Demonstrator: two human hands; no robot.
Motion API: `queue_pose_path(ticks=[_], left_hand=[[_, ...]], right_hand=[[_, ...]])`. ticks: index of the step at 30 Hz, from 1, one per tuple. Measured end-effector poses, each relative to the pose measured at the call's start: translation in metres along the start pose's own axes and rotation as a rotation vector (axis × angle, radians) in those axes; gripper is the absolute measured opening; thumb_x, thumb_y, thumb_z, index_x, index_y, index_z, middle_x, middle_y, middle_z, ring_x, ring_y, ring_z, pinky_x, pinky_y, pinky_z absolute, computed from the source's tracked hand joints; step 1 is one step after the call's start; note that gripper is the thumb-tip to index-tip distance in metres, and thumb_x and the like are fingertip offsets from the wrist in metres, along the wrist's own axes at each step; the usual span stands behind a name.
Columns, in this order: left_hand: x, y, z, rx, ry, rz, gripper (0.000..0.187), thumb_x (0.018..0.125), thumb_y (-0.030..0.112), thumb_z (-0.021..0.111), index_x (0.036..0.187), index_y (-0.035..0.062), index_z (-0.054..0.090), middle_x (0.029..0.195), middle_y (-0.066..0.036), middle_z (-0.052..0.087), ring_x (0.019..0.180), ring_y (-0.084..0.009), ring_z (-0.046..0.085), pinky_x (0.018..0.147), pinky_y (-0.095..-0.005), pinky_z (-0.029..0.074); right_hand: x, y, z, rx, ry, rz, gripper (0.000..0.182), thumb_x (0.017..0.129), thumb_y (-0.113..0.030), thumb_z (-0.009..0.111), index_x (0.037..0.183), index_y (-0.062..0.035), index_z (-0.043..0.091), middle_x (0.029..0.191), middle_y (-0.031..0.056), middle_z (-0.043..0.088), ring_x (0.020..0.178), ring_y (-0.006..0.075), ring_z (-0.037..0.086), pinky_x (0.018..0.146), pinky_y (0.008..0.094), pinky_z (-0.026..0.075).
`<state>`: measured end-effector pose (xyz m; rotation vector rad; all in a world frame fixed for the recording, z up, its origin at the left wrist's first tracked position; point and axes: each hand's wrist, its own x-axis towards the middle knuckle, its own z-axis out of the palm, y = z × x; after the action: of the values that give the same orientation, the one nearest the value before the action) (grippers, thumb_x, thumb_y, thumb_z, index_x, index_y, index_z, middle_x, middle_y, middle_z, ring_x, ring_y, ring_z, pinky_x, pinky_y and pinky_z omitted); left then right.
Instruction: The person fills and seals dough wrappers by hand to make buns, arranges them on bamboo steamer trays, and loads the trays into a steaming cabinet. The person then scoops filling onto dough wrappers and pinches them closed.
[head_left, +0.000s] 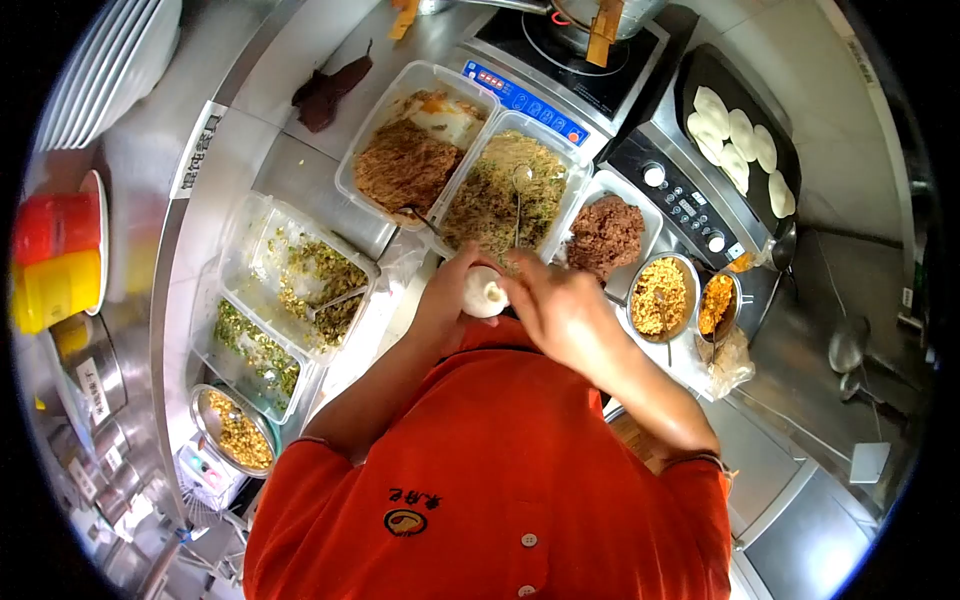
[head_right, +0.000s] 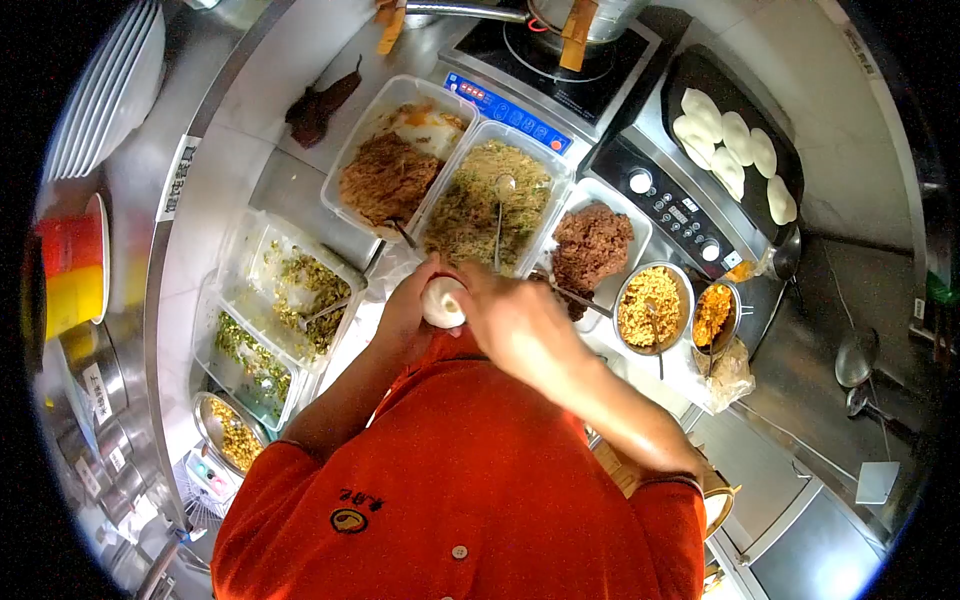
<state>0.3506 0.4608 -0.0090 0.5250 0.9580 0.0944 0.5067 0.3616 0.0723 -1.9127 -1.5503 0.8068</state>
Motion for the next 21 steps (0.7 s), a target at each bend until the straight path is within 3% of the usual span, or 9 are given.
queue_pose_path(ticks=[2, 3, 4, 6, 11, 14, 17, 18, 21], left_hand=[[-0.001, -0.005, -0.017, -0.172, -0.112, 0.011, 0.042, 0.109, 0.047, 0.044, 0.108, 0.0079, 0.06, 0.091, -0.011, 0.07, 0.075, -0.0231, 0.07, 0.059, -0.0361, 0.059], [-0.004, -0.005, -0.018, -0.176, -0.106, 0.011, 0.042, 0.109, 0.047, 0.044, 0.108, 0.0079, 0.06, 0.091, -0.011, 0.07, 0.075, -0.0231, 0.07, 0.059, -0.0361, 0.059], [-0.008, -0.004, -0.018, -0.24, -0.065, 0.018, 0.043, 0.109, 0.048, 0.044, 0.107, 0.0081, 0.061, 0.091, -0.012, 0.07, 0.076, -0.0252, 0.071, 0.062, -0.0387, 0.06], [-0.011, -0.005, -0.026, -0.315, -0.067, 0.052, 0.045, 0.111, 0.046, 0.04, 0.108, 0.0065, 0.061, 0.096, -0.016, 0.071, 0.085, -0.0287, 0.073, 0.071, -0.0431, 0.062], [-0.016, 0.001, -0.02, -0.305, 0.045, 0.199, 0.05, 0.112, 0.046, 0.037, 0.108, 0.0027, 0.063, 0.106, -0.015, 0.069, 0.096, -0.0276, 0.071, 0.08, -0.0424, 0.062], [-0.017, 0.008, -0.02, -0.329, 0.054, 0.242, 0.053, 0.111, 0.047, 0.037, 0.109, 0.0016, 0.064, 0.109, -0.014, 0.068, 0.1, -0.026, 0.071, 0.082, -0.0412, 0.061], [-0.02, 0.014, -0.021, -0.318, 0.037, 0.268, 0.055, 0.112, 0.047, 0.035, 0.108, 0.0018, 0.065, 0.109, -0.012, 0.068, 0.101, -0.0243, 0.07, 0.082, -0.0397, 0.062], [-0.021, 0.017, -0.02, -0.314, 0.047, 0.271, 0.055, 0.112, 0.047, 0.034, 0.108, 0.002, 0.065, 0.109, -0.012, 0.068, 0.1, -0.0241, 0.07, 0.082, -0.0395, 0.062], [-0.02, 0.02, -0.02, -0.311, 0.064, 0.267, 0.054, 0.112, 0.047, 0.034, 0.108, 0.0022, 0.065, 0.109, -0.012, 0.068, 0.099, -0.024, 0.07, 0.081, -0.039, 0.062]], right_hand=[[0.019, 0.027, 0.002, 0.135, 0.089, 0.155, 0.024, 0.09, 0.003, 0.064, 0.114, 0.0017, 0.066, 0.083, 0.0192, 0.074, 0.075, 0.0304, 0.075, 0.069, 0.0396, 0.059], [0.038, 0.042, 0.0, 0.085, 0.025, 0.324, 0.033, 0.088, 0.005, 0.064, 0.12, 0.0022, 0.066, 0.096, 0.0232, 0.075, 0.088, 0.0344, 0.076, 0.08, 0.0418, 0.06], [0.046, 0.083, 0.022, -0.094, 0.077, 0.238, 0.043, 0.086, 0.005, 0.064, 0.129, 0.002, 0.064, 0.114, 0.0289, 0.071, 0.103, 0.0393, 0.073, 0.092, 0.0445, 0.058], [0.066, 0.137, 0.061, -0.347, 0.096, 0.269, 0.046, 0.086, 0.001, 0.068, 0.132, 0.0021, 0.064, 0.125, 0.0306, 0.066, 0.111, 0.0435, 0.068, 0.098, 0.0462, 0.055], [0.122, 0.158, 0.091, -0.159, 0.201, 0.088, 0.034, 0.087, -0.008, 0.074, 0.119, 0.0022, 0.07, 0.118, 0.0251, 0.071, 0.103, 0.0429, 0.071, 0.093, 0.048, 0.057], [0.146, 0.153, 0.101, -0.383, 0.079, 0.182, 0.012, 0.085, -0.002, 0.068, 0.097, 0.0, 0.071, 0.092, 0.0256, 0.073, 0.088, 0.0418, 0.073, 0.079, 0.0487, 0.062], [0.162, 0.192, 0.124, -0.457, 0.012, 0.152, 0.03, 0.088, -0.006, 0.069, 0.118, -0.0065, 0.072, 0.095, 0.026, 0.073, 0.088, 0.0414, 0.073, 0.083, 0.0491, 0.061], [0.16, 0.177, 0.116, -0.46, 0.028, 0.174, 0.016, 0.085, 0.001, 0.065, 0.101, 0.0011, 0.071, 0.087, 0.0252, 0.073, 0.084, 0.0409, 0.074, 0.079, 0.0481, 0.062], [0.148, 0.15, 0.094, -0.175, 0.211, 0.182, 0.022, 0.083, 0.005, 0.065, 0.104, 0.0016, 0.073, 0.091, 0.0275, 0.073, 0.085, 0.0403, 0.073, 0.079, 0.0488, 0.061]])
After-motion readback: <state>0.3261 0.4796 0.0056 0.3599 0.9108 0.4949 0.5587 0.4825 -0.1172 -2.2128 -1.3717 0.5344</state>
